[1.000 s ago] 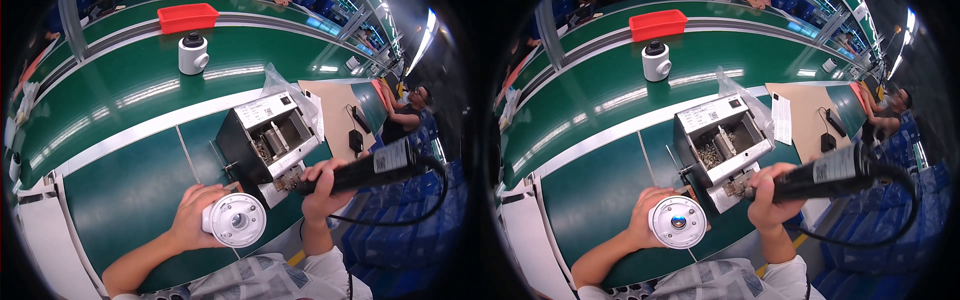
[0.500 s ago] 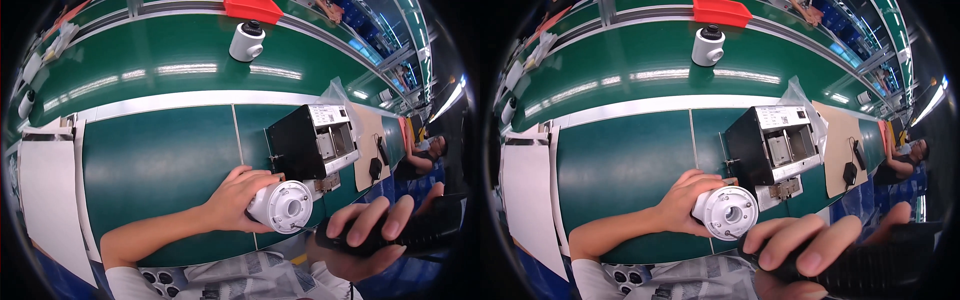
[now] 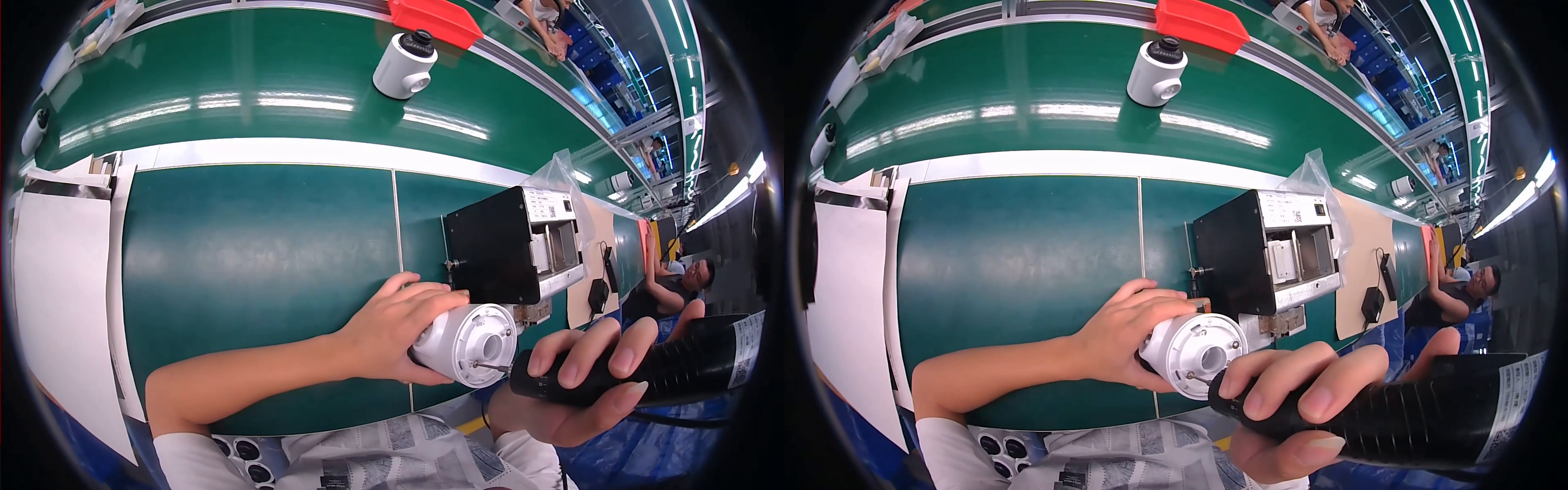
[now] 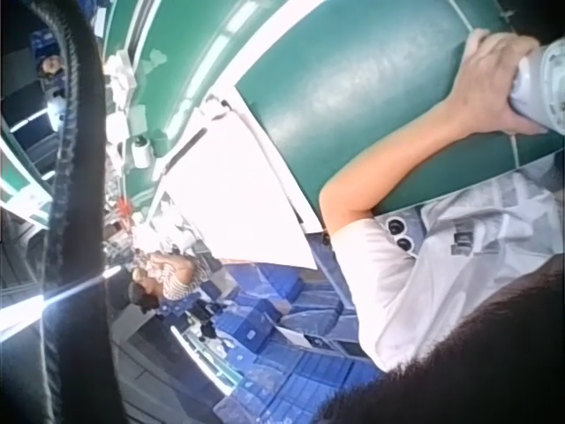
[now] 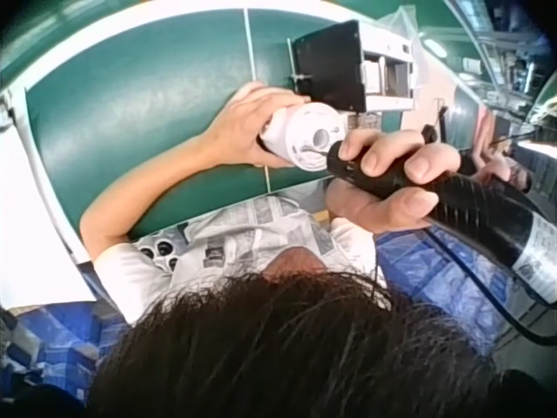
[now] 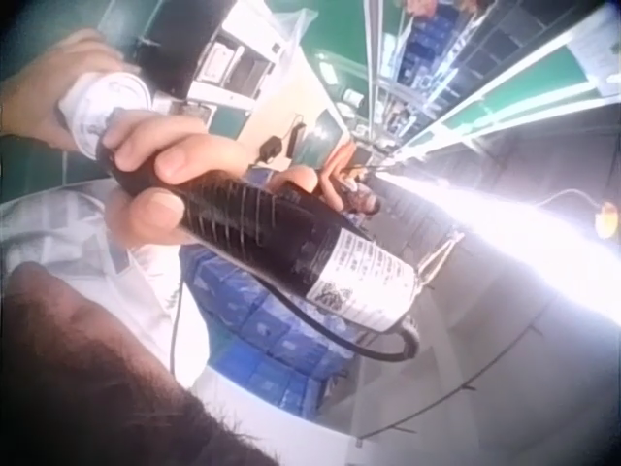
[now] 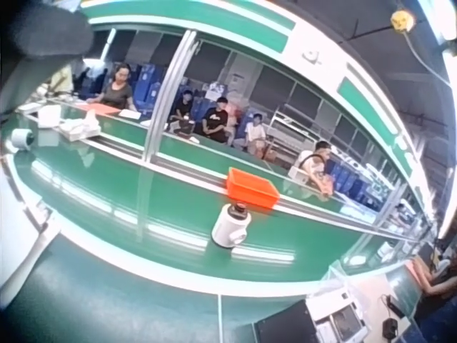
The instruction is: The person fastens screws onto a white cylindrical electronic component using an electric screwdriver.
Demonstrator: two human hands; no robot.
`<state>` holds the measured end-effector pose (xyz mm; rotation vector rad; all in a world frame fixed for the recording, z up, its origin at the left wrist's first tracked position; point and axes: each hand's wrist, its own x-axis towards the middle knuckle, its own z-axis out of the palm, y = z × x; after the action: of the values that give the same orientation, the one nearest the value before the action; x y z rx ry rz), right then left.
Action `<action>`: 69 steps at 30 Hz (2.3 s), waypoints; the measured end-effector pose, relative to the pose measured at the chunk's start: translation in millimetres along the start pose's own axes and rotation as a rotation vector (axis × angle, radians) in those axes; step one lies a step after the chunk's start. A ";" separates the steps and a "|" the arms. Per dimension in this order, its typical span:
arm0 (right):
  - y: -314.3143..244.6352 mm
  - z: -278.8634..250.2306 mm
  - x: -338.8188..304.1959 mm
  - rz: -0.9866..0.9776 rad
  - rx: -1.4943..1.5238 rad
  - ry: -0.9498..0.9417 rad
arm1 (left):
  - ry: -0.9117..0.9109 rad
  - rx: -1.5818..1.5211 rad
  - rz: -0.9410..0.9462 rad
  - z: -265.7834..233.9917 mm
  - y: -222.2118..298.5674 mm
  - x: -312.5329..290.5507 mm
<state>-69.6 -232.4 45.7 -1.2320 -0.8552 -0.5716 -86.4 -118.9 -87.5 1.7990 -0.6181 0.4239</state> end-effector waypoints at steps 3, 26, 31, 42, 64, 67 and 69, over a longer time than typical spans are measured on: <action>1.6 -0.4 -2.4 -0.006 0.028 0.017 | 0.004 -0.004 -0.006 0.3 -0.3 -0.4; -1.3 3.2 -11.6 -0.005 -0.018 0.019 | -0.017 -0.006 -0.011 0.5 -0.1 1.4; -19.7 -39.6 17.8 -0.135 0.083 0.127 | -0.082 -0.006 -0.045 -2.6 6.6 8.2; 45.6 -125.0 -21.3 0.087 -0.392 0.283 | -0.134 0.058 -0.084 -1.1 2.5 7.7; -22.2 -52.4 6.2 0.103 -0.086 -0.115 | -0.067 0.003 -0.040 -0.9 1.4 3.8; -19.9 -47.0 4.1 0.151 0.062 0.003 | -0.056 -0.001 -0.039 -1.4 0.7 3.1; -12.5 -41.5 0.6 0.071 -0.093 -0.058 | -0.052 -0.003 -0.042 -1.1 1.3 3.2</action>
<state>-68.7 -275.5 49.3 -1.3639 -0.8380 -0.5248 -84.6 -118.7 -84.3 1.8218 -0.6159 0.3490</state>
